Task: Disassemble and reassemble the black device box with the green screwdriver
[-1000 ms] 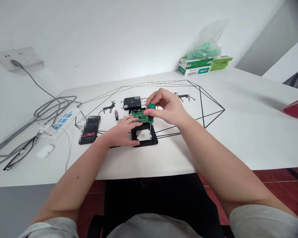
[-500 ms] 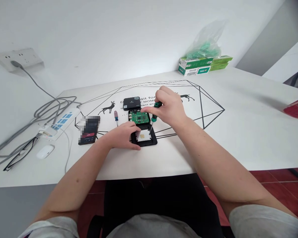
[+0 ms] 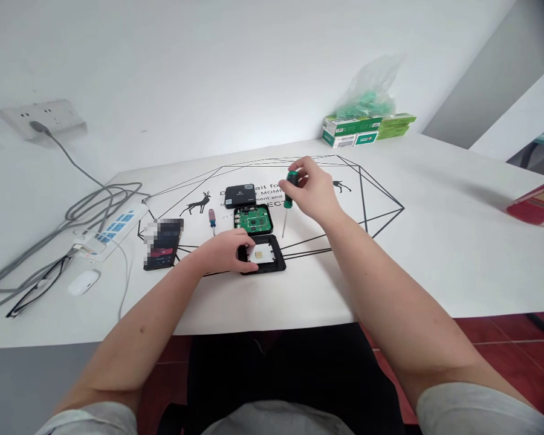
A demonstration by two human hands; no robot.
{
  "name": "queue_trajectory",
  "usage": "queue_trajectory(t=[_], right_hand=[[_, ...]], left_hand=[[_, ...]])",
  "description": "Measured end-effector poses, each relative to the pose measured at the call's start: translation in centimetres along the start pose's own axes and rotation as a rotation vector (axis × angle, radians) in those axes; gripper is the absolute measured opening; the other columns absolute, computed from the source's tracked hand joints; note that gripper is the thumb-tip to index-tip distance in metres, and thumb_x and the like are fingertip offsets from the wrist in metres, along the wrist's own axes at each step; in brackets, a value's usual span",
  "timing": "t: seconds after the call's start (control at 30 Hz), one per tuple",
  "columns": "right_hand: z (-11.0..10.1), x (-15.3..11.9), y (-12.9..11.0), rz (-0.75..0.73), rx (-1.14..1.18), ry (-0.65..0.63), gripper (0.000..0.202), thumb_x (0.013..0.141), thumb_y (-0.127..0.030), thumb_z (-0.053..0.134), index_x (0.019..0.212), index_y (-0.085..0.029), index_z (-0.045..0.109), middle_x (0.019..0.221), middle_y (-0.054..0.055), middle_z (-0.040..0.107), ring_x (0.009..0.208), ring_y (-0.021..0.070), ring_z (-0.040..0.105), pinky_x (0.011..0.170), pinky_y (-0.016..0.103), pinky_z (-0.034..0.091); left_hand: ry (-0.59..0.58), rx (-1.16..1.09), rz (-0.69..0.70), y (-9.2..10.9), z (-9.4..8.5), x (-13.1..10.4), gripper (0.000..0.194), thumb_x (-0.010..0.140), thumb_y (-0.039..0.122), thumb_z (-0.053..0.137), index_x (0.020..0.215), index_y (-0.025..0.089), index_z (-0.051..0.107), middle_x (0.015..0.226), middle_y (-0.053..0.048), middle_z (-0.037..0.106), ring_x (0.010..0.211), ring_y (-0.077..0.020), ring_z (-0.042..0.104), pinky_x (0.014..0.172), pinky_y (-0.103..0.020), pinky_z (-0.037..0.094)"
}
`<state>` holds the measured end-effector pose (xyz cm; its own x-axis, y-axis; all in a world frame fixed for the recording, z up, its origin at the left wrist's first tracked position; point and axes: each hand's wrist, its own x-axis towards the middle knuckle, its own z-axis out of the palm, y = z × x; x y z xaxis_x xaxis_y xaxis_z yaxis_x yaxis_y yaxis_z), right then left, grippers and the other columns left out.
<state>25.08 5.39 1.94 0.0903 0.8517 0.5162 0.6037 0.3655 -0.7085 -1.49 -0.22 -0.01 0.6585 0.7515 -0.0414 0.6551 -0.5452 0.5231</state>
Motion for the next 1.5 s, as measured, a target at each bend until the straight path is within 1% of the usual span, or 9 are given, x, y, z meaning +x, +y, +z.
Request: queue_trajectory(t=[0.17, 0.3, 0.37, 0.43, 0.53, 0.7, 0.97, 1.27, 1.5], right_hand=[[0.2, 1.3, 3.9, 0.322, -0.438, -0.413, 0.029, 0.081, -0.025, 0.082, 0.104, -0.020, 0.066, 0.103, 0.014, 0.075, 0.096, 0.0311, 0.071, 0.084, 0.043, 0.055], [0.7, 0.7, 3.7, 0.290, -0.465, -0.421, 0.034, 0.081, -0.030, 0.086, 0.107, -0.017, 0.069, 0.123, 0.025, 0.072, 0.111, 0.0386, 0.071, 0.094, 0.052, 0.057], [0.7, 0.2, 2.6, 0.156, -0.331, -0.427, 0.031, 0.091, -0.042, 0.077, 0.110, -0.019, 0.070, 0.131, 0.021, 0.071, 0.122, 0.0355, 0.067, 0.103, 0.051, 0.055], [0.8, -0.3, 1.4, 0.000, 0.086, -0.583, 0.037, 0.101, -0.056, 0.061, 0.107, -0.021, 0.070, 0.124, 0.014, 0.075, 0.116, 0.0295, 0.070, 0.100, 0.046, 0.057], [1.8, -1.1, 0.4, -0.023, 0.557, -0.825, 0.045, 0.088, -0.060, 0.077, 0.109, -0.022, 0.067, 0.107, 0.006, 0.078, 0.097, 0.0232, 0.072, 0.087, 0.040, 0.059], [4.2, -1.6, 0.7, 0.211, 0.545, -0.670, 0.033, 0.077, -0.031, 0.086, 0.098, -0.023, 0.061, 0.071, -0.007, 0.063, 0.067, 0.0152, 0.061, 0.065, 0.029, 0.050], [5.3, -1.6, 0.6, 0.432, 0.405, -0.464, 0.023, 0.082, -0.022, 0.084, 0.099, -0.020, 0.069, 0.070, -0.005, 0.062, 0.059, 0.0153, 0.062, 0.061, 0.032, 0.054], [5.6, -1.3, 0.8, 0.396, 0.226, -0.379, 0.019, 0.076, -0.025, 0.087, 0.073, -0.020, 0.069, 0.065, -0.004, 0.060, 0.053, 0.0132, 0.054, 0.058, 0.032, 0.041], [5.7, -0.8, 0.6, 0.422, 0.482, -0.269, 0.028, 0.084, -0.033, 0.080, 0.107, -0.019, 0.076, 0.078, -0.002, 0.064, 0.070, 0.0138, 0.060, 0.066, 0.029, 0.051]], left_hand=[[0.029, -0.487, -0.210, -1.1, -0.1, 0.3, 0.038, 0.076, 0.054, 0.087, 0.096, 0.022, 0.080, 0.084, -0.003, 0.067, 0.075, -0.0196, 0.059, 0.066, -0.032, 0.047], [0.083, -0.982, -0.434, -1.6, -0.6, 0.6, 0.043, 0.072, 0.058, 0.092, 0.083, 0.020, 0.075, 0.080, -0.003, 0.066, 0.069, -0.0151, 0.058, 0.065, -0.029, 0.050], [0.103, -1.129, -0.495, -1.8, -0.7, 0.7, 0.046, 0.075, 0.060, 0.091, 0.083, 0.020, 0.071, 0.078, -0.003, 0.065, 0.066, -0.0141, 0.057, 0.062, -0.027, 0.049], [0.125, -1.225, -0.502, -2.1, -0.8, 0.9, 0.046, 0.081, 0.062, 0.088, 0.083, 0.021, 0.068, 0.074, -0.001, 0.063, 0.060, -0.0130, 0.054, 0.057, -0.026, 0.046], [0.111, -1.334, -0.519, -2.6, -1.0, 1.2, 0.049, 0.087, 0.068, 0.082, 0.082, 0.022, 0.067, 0.069, -0.001, 0.061, 0.053, -0.0122, 0.047, 0.051, -0.026, 0.042], [0.240, -1.365, -0.575, -3.1, -1.3, 1.6, 0.056, 0.092, 0.076, 0.071, 0.086, 0.020, 0.067, 0.069, -0.003, 0.063, 0.053, -0.0133, 0.050, 0.050, -0.027, 0.043], [0.632, -0.936, -0.446, -3.4, 0.4, 2.8, 0.028, 0.076, 0.021, 0.089, 0.099, 0.016, 0.075, 0.084, -0.003, 0.073, 0.063, -0.0135, 0.058, 0.067, -0.030, 0.049], [0.655, -0.836, -0.426, -4.1, 1.3, 3.9, 0.019, 0.076, 0.019, 0.086, 0.093, 0.018, 0.078, 0.069, 0.000, 0.067, 0.059, -0.0145, 0.053, 0.062, -0.030, 0.045], [0.685, -0.995, -0.228, -3.6, 0.3, 3.7, 0.042, 0.078, 0.031, 0.090, 0.116, 0.017, 0.078, 0.092, -0.003, 0.073, 0.072, -0.0128, 0.059, 0.071, -0.028, 0.051]])
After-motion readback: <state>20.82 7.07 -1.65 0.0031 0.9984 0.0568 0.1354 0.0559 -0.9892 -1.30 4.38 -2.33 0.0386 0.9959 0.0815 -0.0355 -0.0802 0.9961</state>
